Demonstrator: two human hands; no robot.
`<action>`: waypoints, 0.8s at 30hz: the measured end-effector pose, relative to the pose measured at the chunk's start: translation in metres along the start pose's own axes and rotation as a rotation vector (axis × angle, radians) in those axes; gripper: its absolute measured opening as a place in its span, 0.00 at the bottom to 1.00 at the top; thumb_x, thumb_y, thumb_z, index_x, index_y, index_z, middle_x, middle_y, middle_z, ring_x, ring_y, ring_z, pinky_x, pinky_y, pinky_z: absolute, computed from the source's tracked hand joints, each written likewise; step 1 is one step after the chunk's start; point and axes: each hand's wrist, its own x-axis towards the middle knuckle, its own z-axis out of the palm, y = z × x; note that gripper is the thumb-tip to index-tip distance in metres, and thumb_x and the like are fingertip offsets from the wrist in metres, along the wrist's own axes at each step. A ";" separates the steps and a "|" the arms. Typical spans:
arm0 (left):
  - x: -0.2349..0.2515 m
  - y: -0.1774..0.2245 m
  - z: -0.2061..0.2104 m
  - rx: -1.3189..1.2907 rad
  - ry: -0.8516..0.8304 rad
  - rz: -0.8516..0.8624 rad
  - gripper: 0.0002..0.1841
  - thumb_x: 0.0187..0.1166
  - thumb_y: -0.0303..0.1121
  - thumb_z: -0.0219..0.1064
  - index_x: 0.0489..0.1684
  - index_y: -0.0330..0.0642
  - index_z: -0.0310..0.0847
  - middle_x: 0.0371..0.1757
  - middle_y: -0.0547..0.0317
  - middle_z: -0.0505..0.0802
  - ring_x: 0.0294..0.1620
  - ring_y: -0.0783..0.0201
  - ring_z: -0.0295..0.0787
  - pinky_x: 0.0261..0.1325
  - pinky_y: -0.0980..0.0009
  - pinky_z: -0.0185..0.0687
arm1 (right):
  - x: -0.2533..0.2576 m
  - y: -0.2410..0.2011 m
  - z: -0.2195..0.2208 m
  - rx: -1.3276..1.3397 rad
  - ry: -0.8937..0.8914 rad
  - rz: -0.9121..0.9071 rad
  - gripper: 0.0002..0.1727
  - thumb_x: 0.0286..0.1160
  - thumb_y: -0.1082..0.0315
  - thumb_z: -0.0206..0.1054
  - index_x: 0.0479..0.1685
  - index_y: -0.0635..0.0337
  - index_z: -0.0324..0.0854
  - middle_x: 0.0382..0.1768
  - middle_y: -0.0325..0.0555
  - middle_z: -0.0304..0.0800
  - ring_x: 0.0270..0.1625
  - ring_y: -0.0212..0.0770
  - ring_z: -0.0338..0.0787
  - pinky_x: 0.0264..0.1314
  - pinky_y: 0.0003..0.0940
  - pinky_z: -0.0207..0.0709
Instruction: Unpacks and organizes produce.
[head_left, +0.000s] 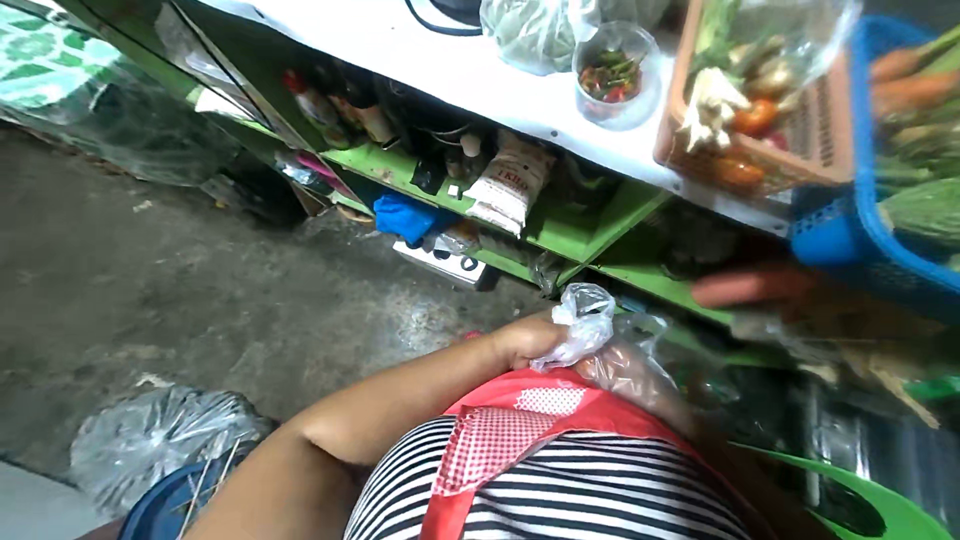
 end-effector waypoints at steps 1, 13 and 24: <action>0.002 0.008 0.005 0.017 -0.002 0.018 0.09 0.90 0.28 0.49 0.47 0.44 0.76 0.26 0.69 0.84 0.24 0.76 0.79 0.31 0.77 0.78 | -0.002 -0.014 -0.001 0.031 0.034 0.002 0.13 0.77 0.78 0.65 0.57 0.76 0.80 0.47 0.47 0.92 0.51 0.28 0.90 0.59 0.22 0.84; -0.008 0.122 0.075 -0.152 0.022 0.316 0.13 0.92 0.29 0.46 0.46 0.47 0.79 0.28 0.68 0.89 0.28 0.75 0.86 0.34 0.78 0.85 | 0.007 -0.122 -0.081 -0.151 0.088 -0.257 0.17 0.75 0.67 0.73 0.60 0.62 0.85 0.49 0.41 0.95 0.52 0.33 0.94 0.59 0.33 0.91; 0.019 0.370 0.107 0.252 0.157 0.895 0.09 0.88 0.29 0.55 0.54 0.36 0.78 0.42 0.54 0.89 0.41 0.63 0.91 0.44 0.65 0.93 | 0.110 -0.308 -0.189 0.161 -0.033 -0.613 0.12 0.89 0.69 0.49 0.48 0.57 0.79 0.31 0.35 0.85 0.33 0.28 0.85 0.37 0.26 0.84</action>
